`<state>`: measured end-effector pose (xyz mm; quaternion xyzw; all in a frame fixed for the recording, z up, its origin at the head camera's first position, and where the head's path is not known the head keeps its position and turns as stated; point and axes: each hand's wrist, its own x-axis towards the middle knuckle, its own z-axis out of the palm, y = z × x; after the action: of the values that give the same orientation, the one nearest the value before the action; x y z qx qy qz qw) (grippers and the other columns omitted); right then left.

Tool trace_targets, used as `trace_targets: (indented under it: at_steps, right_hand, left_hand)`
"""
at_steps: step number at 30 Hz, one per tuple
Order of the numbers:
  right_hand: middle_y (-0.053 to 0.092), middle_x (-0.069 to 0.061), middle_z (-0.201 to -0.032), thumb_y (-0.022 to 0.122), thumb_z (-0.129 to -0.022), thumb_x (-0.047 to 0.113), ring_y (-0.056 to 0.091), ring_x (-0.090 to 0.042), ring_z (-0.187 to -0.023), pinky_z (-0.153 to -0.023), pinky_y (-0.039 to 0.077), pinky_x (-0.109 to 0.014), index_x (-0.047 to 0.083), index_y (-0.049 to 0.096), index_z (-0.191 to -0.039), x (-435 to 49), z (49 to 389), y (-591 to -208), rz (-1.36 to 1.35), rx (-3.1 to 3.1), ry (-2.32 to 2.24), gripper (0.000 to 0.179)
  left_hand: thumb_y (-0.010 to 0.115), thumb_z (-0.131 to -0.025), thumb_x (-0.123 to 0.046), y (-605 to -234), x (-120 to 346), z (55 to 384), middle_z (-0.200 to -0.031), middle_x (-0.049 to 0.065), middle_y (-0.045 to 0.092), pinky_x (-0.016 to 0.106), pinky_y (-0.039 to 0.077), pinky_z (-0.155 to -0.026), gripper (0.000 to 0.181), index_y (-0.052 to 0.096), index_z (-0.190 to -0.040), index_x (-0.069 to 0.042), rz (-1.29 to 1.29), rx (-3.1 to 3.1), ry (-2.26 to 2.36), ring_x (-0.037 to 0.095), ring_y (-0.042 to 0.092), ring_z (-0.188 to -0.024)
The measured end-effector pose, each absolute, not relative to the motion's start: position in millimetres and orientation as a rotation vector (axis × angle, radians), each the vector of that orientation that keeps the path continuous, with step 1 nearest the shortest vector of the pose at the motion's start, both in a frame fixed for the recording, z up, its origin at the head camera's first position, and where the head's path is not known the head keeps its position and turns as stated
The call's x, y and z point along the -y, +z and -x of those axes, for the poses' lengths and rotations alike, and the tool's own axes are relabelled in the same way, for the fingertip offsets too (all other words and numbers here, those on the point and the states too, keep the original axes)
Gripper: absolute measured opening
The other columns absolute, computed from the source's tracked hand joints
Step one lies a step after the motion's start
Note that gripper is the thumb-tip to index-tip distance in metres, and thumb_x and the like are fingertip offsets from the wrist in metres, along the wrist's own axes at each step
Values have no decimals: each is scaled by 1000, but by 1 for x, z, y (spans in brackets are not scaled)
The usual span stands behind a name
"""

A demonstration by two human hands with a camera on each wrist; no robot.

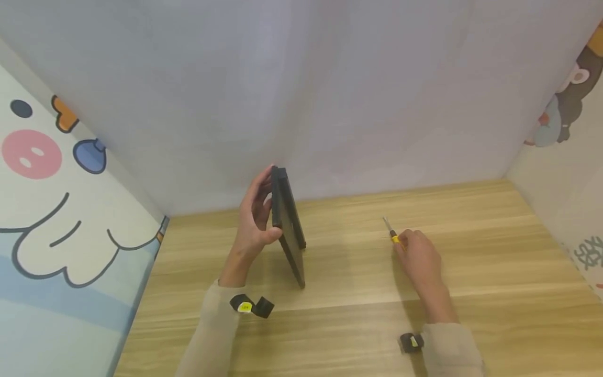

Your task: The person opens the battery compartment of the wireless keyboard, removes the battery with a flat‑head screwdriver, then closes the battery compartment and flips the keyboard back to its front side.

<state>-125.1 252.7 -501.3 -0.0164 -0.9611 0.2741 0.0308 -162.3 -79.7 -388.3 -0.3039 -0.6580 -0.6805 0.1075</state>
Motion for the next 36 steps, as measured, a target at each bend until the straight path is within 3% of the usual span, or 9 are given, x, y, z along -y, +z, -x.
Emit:
trace_targets:
  at_steps: [6,12,17,22,30,36]
  right_hand:
    - [68,-31,-113,63,-100,21,70,-45,-95,-71,58,-52,-8,64,-124,-250,126,-495,27,2965,830,37]
    - [63,-30,-125,65,-99,22,66,-47,-109,-89,56,-59,-7,59,-135,-237,129,-485,-163,2960,921,46]
    - [54,-27,-141,72,-96,30,58,-45,-124,-98,51,-62,-2,48,-148,-226,133,-486,-419,2999,1128,66]
    - [48,-20,-151,79,-89,43,53,-41,-131,-100,50,-61,7,40,-156,-211,138,-494,-582,2985,1311,86]
    - [48,-18,-152,88,-77,49,54,-37,-132,-104,49,-58,11,36,-159,-180,145,-497,-728,2975,1439,104]
    - [47,-16,-152,91,-72,50,53,-37,-133,-106,49,-57,10,32,-160,-163,147,-501,-761,2989,1463,113]
  left_hand:
    - [76,-68,-79,-387,77,162,-149,26,41,33,46,-112,127,30,-159,-4,916,1924,-1994,22,49,-132]
    - [76,-68,-80,-384,75,162,-149,27,42,39,46,-113,127,30,-159,-4,924,1928,-1976,24,50,-132]
    - [76,-68,-80,-384,73,162,-149,27,41,53,44,-115,128,29,-159,-3,932,1936,-1974,33,49,-134]
    - [76,-67,-80,-382,71,161,-150,25,41,48,44,-115,128,29,-160,-5,927,1945,-1978,34,48,-134]
    - [76,-66,-81,-380,67,162,-150,25,41,55,43,-115,129,29,-160,-6,920,1960,-1987,27,49,-134]
    - [75,-67,-81,-380,64,163,-150,27,40,60,42,-114,129,29,-160,-4,927,1956,-1979,35,48,-134]
